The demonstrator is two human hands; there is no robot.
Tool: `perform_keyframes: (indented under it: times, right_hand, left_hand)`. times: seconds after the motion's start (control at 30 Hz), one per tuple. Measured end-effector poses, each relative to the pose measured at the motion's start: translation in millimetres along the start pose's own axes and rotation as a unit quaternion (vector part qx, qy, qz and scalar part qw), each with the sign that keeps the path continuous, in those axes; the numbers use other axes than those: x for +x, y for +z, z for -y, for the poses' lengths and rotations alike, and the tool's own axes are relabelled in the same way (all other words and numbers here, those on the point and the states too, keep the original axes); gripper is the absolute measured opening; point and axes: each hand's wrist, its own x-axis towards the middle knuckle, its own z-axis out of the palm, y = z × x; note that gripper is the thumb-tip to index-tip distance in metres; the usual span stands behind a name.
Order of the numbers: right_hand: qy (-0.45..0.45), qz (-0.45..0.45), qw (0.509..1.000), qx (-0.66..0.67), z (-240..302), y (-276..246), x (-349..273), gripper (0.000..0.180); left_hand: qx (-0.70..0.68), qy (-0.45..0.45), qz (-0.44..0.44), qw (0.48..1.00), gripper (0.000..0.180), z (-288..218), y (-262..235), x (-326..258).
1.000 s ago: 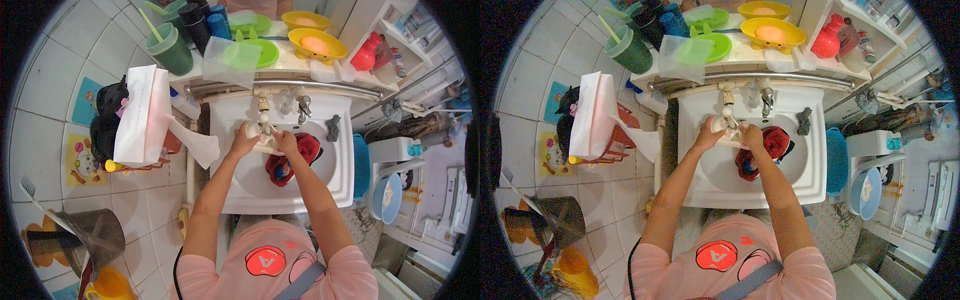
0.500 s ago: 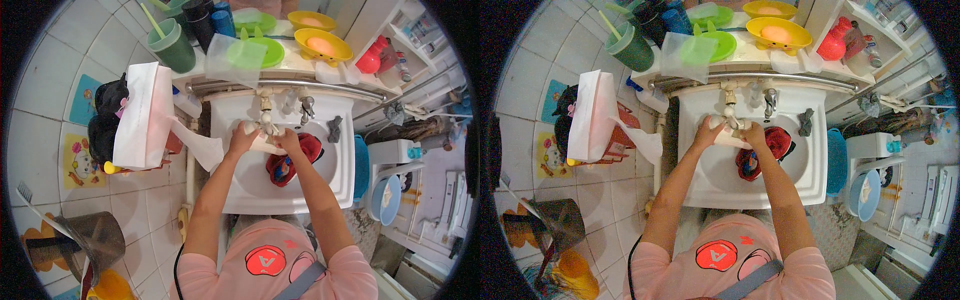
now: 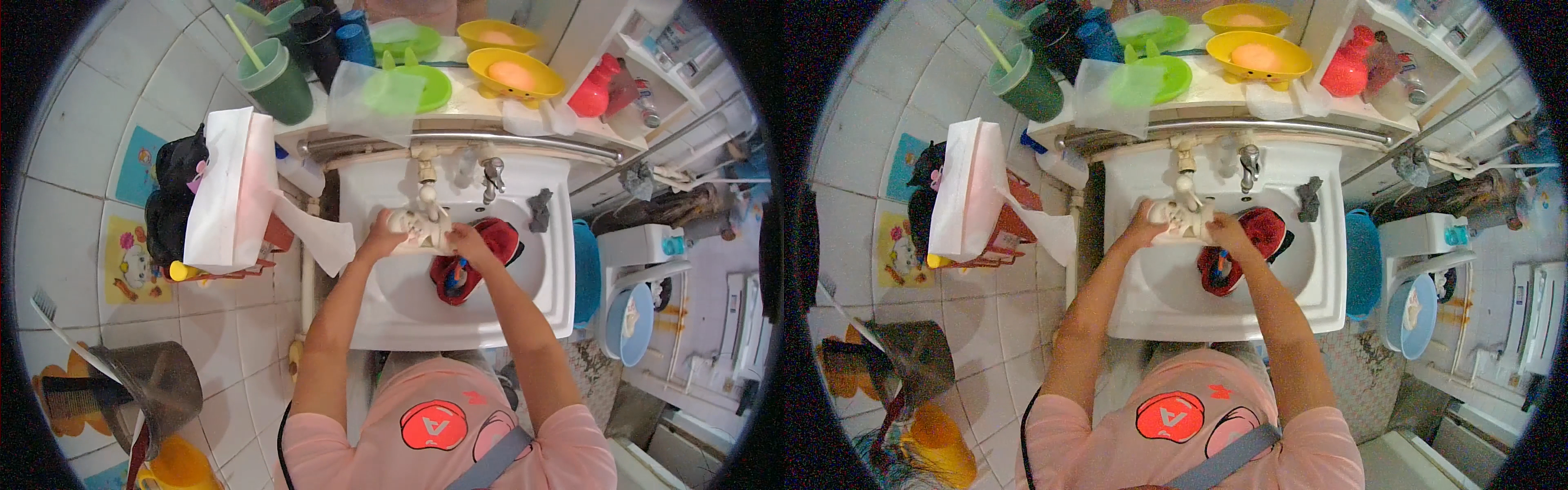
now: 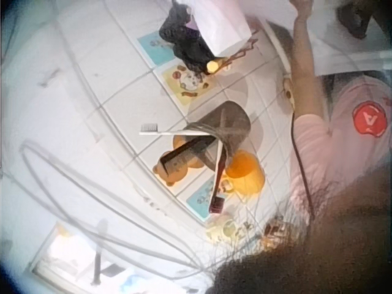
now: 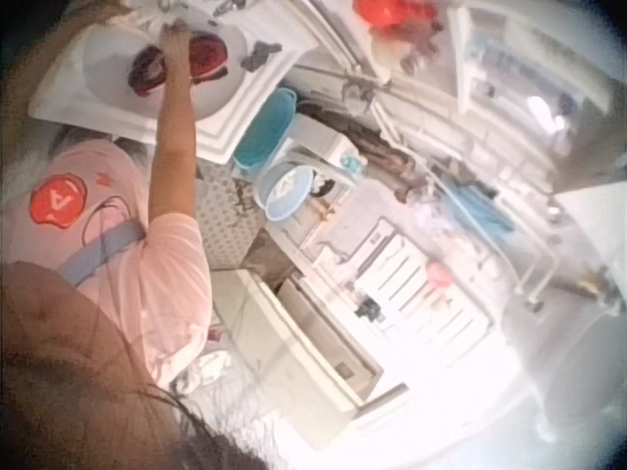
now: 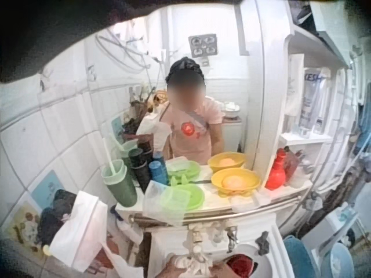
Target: The person cleans a pair of shoes by hand using a brush and water. They rinse a basin in the sink, place red and white sneakers into it, and scrub the surfaces of the shoes with a blue brush while running water over them.
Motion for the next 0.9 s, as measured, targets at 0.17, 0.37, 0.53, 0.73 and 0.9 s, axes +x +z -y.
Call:
perform_keyframes:
  times: [0.17,0.37,0.53,0.73,0.9]
  right_hand:
    - [-0.120,-0.061,0.984,-0.119,3.9,40.5,-15.9,0.025]
    - [-0.179,-0.067,0.960,-0.206,48.9,58.2,-53.2,0.023]
    - [-0.259,-0.026,0.913,-0.314,49.9,55.1,-60.7,0.023]
    - [-0.305,-0.018,0.900,-0.311,56.0,61.7,-76.6,0.027]
    - [-0.326,-0.028,0.877,-0.352,62.5,54.8,-75.6,0.030]
  left_hand:
    - [0.344,-0.068,-0.002,0.936,0.091,22.5,-12.0,-15.0]
    - [0.395,0.127,-0.029,0.909,0.107,-19.1,4.6,-48.8]
    - [0.316,0.154,-0.027,0.936,0.107,-21.2,31.6,-55.6]
    - [0.254,0.159,-0.114,0.947,0.094,20.3,54.4,-59.8]
    - [0.161,0.182,-0.095,0.965,0.088,6.8,57.8,-42.5]
